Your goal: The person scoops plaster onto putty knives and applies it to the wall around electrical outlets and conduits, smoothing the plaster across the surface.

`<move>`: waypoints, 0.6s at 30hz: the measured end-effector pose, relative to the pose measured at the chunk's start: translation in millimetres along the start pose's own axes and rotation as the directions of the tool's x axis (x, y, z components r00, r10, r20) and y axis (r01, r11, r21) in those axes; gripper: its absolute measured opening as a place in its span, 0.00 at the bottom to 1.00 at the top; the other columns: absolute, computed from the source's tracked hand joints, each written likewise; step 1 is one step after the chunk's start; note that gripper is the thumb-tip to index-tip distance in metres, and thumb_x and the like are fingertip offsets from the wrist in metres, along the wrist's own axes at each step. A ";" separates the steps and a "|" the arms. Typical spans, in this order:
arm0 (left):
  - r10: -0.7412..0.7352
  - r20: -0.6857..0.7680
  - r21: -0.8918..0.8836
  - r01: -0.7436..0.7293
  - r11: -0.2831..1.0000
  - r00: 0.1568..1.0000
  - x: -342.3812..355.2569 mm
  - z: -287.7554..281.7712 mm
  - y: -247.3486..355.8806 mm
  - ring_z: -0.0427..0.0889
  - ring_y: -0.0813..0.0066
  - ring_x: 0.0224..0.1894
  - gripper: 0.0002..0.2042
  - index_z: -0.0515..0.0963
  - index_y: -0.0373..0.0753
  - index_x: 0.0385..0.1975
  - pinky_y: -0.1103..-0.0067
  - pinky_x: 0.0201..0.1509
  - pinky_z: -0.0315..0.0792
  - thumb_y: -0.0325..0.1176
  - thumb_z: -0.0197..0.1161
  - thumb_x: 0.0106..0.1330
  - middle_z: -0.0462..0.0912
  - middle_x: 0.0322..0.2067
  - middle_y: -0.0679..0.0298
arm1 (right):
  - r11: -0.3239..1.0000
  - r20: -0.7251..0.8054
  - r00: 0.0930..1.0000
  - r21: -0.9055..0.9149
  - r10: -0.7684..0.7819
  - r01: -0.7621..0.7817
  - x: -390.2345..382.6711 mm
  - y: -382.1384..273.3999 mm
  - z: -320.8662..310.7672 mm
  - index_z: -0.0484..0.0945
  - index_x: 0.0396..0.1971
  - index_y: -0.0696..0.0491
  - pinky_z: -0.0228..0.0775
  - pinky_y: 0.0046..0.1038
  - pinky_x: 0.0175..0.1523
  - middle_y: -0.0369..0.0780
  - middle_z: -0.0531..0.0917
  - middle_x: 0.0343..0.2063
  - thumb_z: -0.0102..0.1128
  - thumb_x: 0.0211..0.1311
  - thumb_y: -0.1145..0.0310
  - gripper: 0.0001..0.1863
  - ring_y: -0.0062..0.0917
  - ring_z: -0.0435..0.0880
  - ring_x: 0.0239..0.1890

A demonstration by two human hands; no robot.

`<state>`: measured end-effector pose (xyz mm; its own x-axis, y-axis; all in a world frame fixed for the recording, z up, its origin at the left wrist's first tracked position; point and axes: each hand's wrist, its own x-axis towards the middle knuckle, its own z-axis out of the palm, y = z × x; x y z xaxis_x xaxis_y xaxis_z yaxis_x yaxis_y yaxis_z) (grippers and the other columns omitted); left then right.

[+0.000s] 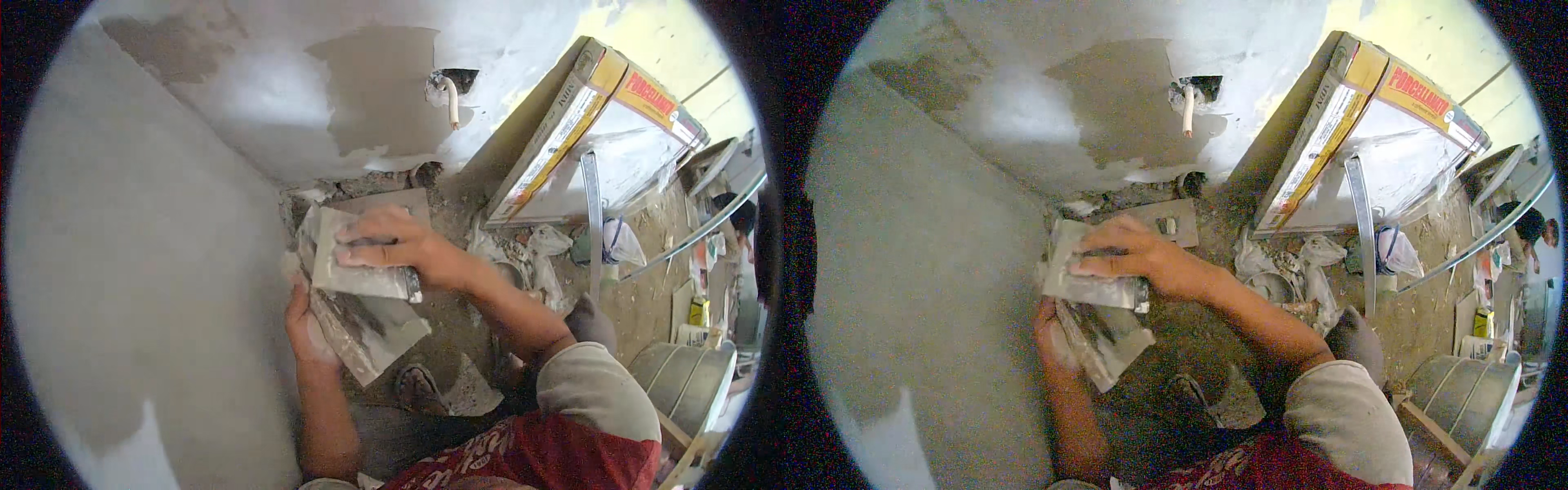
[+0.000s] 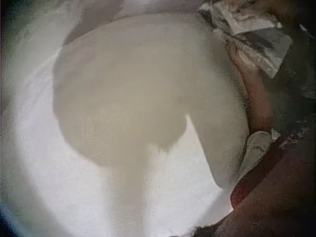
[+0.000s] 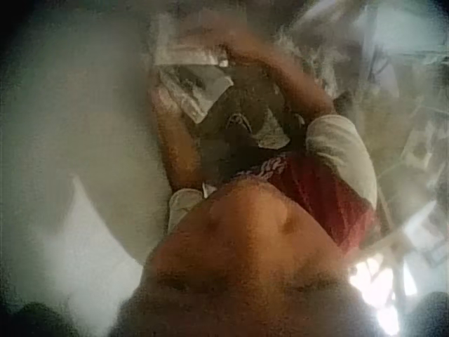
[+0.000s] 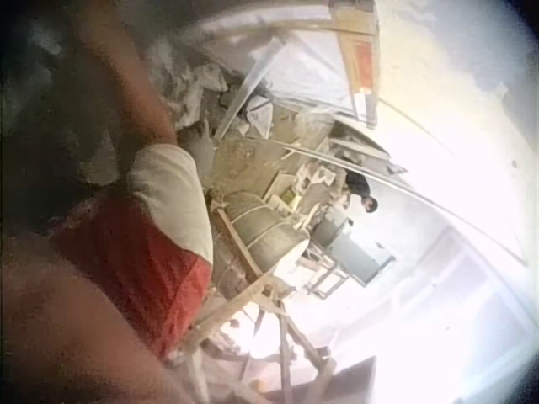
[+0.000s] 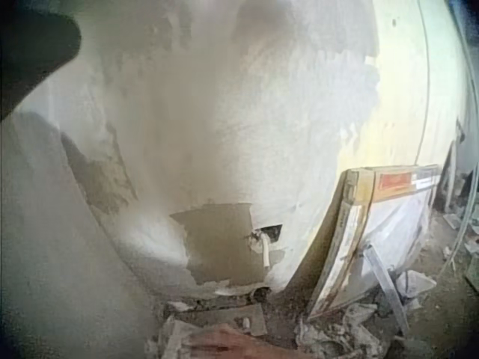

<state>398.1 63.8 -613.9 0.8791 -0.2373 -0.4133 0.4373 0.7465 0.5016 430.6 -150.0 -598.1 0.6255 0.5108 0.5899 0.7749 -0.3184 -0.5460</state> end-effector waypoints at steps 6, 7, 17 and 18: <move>0.094 0.410 -0.186 -0.018 0.982 0.907 6.8 -18.5 12.3 0.73 0.62 0.53 0.22 0.64 0.36 0.58 0.65 0.58 0.66 0.43 0.45 0.70 0.71 0.54 0.55 | 0.910 -0.197 0.890 0.045 0.412 -0.411 -61.0 61.4 18.3 0.74 0.51 0.55 0.59 0.35 0.60 0.46 0.75 0.50 0.54 0.55 0.75 0.20 0.41 0.71 0.54; 0.128 0.260 -0.091 -0.108 0.990 0.957 5.0 -13.5 10.6 0.74 0.63 0.52 0.21 0.64 0.37 0.58 0.66 0.56 0.68 0.43 0.45 0.70 0.72 0.53 0.57 | 0.900 -0.413 0.836 -0.080 0.361 -0.428 -73.6 76.4 19.3 0.72 0.51 0.59 0.61 0.35 0.59 0.46 0.76 0.48 0.53 0.57 0.76 0.20 0.39 0.72 0.52; 0.156 -0.042 0.003 -0.156 0.988 0.987 10.9 13.2 15.5 0.69 0.61 0.56 0.24 0.62 0.38 0.59 0.65 0.60 0.62 0.46 0.48 0.69 0.70 0.55 0.58 | 0.658 -0.731 -0.234 0.680 0.640 -0.325 -44.3 182.3 23.1 0.61 0.56 0.66 0.49 0.33 0.65 0.54 0.66 0.54 0.51 0.46 0.81 0.31 0.38 0.64 0.58; 0.166 -0.044 0.013 -0.165 0.986 0.985 11.5 10.2 16.5 0.69 0.61 0.56 0.24 0.62 0.38 0.60 0.65 0.60 0.62 0.46 0.48 0.69 0.69 0.56 0.59 | 0.695 -0.871 -0.113 0.454 0.478 -0.557 -26.8 175.8 36.6 0.58 0.57 0.67 0.46 0.34 0.67 0.54 0.62 0.56 0.51 0.43 0.82 0.34 0.41 0.61 0.60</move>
<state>417.4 67.1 -602.6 0.9303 -0.0830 -0.3574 0.2886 0.7671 0.5730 546.7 -190.5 -731.6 0.3786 -0.9057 0.1906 0.1492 -0.1435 -0.9783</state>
